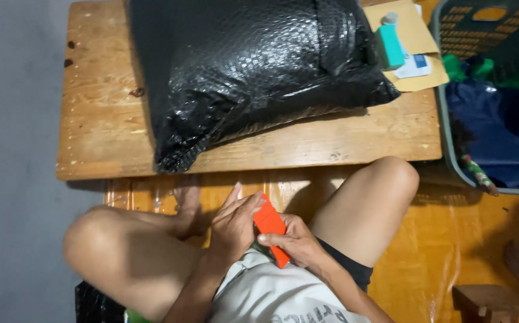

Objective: Sealing a black bubble mailer bag using a manual tape dispenser on a low wooden table

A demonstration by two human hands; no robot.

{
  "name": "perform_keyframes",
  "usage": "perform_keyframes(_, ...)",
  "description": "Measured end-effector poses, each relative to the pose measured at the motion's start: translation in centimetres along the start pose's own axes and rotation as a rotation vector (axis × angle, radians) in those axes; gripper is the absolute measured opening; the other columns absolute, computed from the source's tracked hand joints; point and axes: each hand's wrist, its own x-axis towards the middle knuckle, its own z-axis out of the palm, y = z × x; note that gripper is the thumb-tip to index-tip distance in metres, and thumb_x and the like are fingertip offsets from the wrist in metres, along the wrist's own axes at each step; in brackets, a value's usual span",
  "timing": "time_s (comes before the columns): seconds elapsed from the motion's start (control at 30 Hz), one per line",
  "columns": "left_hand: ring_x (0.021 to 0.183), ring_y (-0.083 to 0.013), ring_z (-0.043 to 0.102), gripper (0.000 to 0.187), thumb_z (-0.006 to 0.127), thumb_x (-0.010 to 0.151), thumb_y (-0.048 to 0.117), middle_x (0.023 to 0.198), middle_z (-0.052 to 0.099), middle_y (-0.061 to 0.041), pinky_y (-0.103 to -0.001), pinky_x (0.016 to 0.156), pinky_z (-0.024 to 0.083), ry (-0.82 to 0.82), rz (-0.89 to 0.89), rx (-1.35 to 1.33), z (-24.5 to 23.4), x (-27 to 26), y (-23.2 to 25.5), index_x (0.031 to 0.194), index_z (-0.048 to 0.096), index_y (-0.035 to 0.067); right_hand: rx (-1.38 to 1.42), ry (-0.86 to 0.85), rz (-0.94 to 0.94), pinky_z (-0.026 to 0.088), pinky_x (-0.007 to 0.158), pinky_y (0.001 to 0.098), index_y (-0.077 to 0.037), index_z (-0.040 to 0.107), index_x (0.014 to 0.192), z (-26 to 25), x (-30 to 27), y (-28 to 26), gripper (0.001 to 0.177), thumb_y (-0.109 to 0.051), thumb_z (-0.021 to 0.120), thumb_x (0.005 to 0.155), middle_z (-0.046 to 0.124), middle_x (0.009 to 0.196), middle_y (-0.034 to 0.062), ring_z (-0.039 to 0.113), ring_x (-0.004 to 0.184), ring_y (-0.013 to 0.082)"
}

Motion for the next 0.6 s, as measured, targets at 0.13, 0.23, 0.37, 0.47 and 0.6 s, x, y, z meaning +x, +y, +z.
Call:
perform_keyframes(0.13, 0.098, -0.0273, 0.077, 0.023, 0.054, 0.098, -0.008, 0.100, 0.079, -0.013, -0.058, 0.110, 0.050, -0.018, 0.011, -0.004, 0.5, -0.2, -0.6, 0.118, 0.066, -0.007, -0.009, 0.010, 0.022, 0.035, 0.053, 0.0188, -0.008, 0.067, 0.080, 0.1, 0.3, -0.5, 0.022, -0.011, 0.088, 0.077, 0.061, 0.070, -0.0036, 0.049, 0.060, 0.0047)
perform_keyframes(0.23, 0.091, -0.0226, 0.078, 0.025, 0.051, 0.097, -0.008, 0.102, 0.078, -0.013, -0.051, 0.116, 0.047, 0.075, -0.284, -0.063, 1.2, -1.0, -0.8, 0.109, 0.072, -0.006, -0.202, 0.025, -0.001, 0.034, 0.052, 0.0184, -0.008, 0.072, 0.090, 1.7, -0.2, -3.2, 0.021, -0.016, 0.088, 0.080, 0.060, 0.072, -0.0051, 0.046, 0.062, 0.0038)
perform_keyframes(0.37, 0.111, -0.0311, 0.071, 0.051, 0.070, 0.088, -0.007, 0.106, 0.076, -0.027, -0.045, 0.113, 0.045, 0.357, -0.909, -0.629, 1.2, -1.2, -2.2, 0.136, 0.056, -0.010, -0.608, 0.181, 0.055, 0.050, 0.053, 0.0341, 0.000, 0.069, 0.081, 3.6, -0.6, -5.5, 0.040, -0.021, 0.098, 0.063, 0.065, 0.062, 0.0137, 0.062, 0.058, 0.0240)
perform_keyframes(0.47, 0.114, -0.0314, 0.070, 0.060, 0.074, 0.084, -0.007, 0.105, 0.074, -0.031, -0.038, 0.119, 0.040, 0.463, -1.024, -0.758, 0.7, -0.5, -2.2, 0.139, 0.053, -0.011, -0.756, 0.215, 0.111, 0.051, 0.056, 0.0377, -0.003, 0.066, 0.079, 3.7, -0.6, -5.8, 0.045, -0.029, 0.098, 0.061, 0.065, 0.062, 0.0148, 0.065, 0.061, 0.0282)
perform_keyframes(0.6, 0.115, -0.0373, 0.069, 0.069, 0.078, 0.081, -0.003, 0.113, 0.069, -0.039, -0.045, 0.106, 0.052, 0.529, -1.183, -0.885, 0.3, -0.4, -2.3, 0.144, 0.050, -0.008, -0.860, 0.218, 0.065, 0.050, 0.056, 0.0392, -0.004, 0.067, 0.081, 2.1, 0.3, -5.5, 0.045, -0.029, 0.097, 0.061, 0.064, 0.062, 0.0160, 0.064, 0.062, 0.0296)
